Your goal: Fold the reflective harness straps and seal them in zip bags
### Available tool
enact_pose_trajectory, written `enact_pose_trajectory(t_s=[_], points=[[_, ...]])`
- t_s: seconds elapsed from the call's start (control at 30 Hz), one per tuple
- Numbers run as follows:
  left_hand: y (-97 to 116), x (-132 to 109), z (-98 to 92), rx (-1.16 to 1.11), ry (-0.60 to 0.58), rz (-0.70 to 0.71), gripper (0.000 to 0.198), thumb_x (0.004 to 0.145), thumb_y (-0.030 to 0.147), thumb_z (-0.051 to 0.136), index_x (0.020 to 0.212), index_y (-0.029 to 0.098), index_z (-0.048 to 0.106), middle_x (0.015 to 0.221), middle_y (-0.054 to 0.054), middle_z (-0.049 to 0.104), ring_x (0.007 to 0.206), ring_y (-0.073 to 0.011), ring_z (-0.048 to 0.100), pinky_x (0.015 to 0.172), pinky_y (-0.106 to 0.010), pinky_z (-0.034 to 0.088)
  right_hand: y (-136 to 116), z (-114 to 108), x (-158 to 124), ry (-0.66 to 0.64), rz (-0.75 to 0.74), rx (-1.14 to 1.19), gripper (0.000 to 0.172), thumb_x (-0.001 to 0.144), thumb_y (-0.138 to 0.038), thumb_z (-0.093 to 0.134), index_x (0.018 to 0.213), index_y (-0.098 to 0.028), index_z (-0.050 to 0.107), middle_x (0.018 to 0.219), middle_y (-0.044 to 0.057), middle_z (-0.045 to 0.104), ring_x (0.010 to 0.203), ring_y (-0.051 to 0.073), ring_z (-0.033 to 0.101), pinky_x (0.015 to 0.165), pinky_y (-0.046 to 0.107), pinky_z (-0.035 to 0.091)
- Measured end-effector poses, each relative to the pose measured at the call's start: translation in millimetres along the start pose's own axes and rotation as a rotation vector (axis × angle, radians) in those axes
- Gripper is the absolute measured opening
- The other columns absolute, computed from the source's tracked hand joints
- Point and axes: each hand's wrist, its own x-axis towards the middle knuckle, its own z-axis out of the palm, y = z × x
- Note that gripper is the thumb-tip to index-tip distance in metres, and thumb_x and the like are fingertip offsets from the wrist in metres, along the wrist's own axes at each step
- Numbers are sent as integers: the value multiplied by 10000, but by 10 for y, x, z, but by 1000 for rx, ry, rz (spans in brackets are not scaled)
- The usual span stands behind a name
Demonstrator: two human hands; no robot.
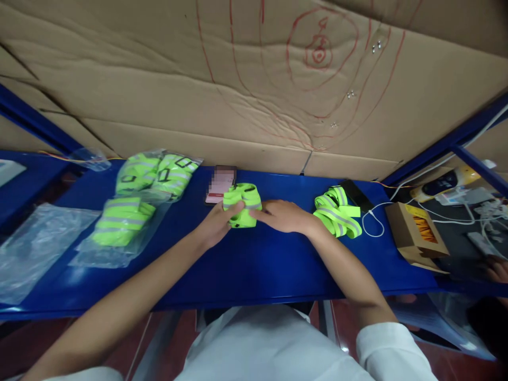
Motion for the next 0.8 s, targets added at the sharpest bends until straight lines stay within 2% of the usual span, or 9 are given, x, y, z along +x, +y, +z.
enact_pose_trajectory(t_s=[0.07,0.13,0.17,0.23,0.33,0.4,0.5,0.8], points=[[-74,-47,-93,26,7,-45,511,774,435,914,1177,166,754,1100,-107,807,916,-225,775,832,-302,623,92,-43,-66,-153,-46,-47,516,978,-634,589,1253,-222,736,1296,130,760,1198,357,726,937,419,572],[-108,-73,-118,24,3,-50,547,764,436,919,1203,159,749,1137,-127,801,970,-257,776,865,-328,621,198,-78,-114,-175,-73,-38,537,1007,-556,580,1405,-204,661,1397,130,713,1258,322,704,1027,418,557],[-114,-83,-111,18,-1,-45,564,755,441,923,1208,153,749,1148,-136,798,998,-275,774,880,-342,619,248,-71,-123,-130,-81,-29,557,1033,-545,534,1465,-202,613,1437,130,688,1280,308,691,1066,425,541],[-118,-103,-78,6,-8,-36,592,734,446,935,1212,147,752,1145,-145,799,1047,-304,767,913,-367,613,328,31,-105,47,-67,-65,589,1060,-540,469,1535,-199,538,1524,143,615,1371,316,620,1144,478,486],[-140,-139,-33,3,-4,-42,613,725,433,942,1233,149,750,1144,-144,801,1115,-324,750,955,-385,599,407,367,-35,323,60,-192,604,1073,-501,433,1570,-163,486,1606,199,507,1464,375,502,1169,576,427],[-169,-159,-21,9,-13,-57,617,729,422,941,1255,165,747,1197,-141,790,1158,-327,736,964,-379,593,457,595,1,398,87,-249,556,1081,-441,407,1537,-145,523,1592,202,517,1469,391,472,1196,597,374],[-200,-181,-15,12,-27,-80,612,719,413,948,1254,192,750,1270,-128,768,1160,-313,735,973,-370,587,545,757,19,394,18,-256,549,1069,-454,429,1499,-138,561,1557,198,546,1439,382,474,1175,558,387],[-181,-261,20,9,-12,-111,630,741,423,937,1289,196,724,1237,-117,776,1153,-274,731,987,-344,568,665,776,42,435,-6,-220,544,1050,-470,474,1476,-148,580,1533,187,563,1422,397,481,1166,577,378]])
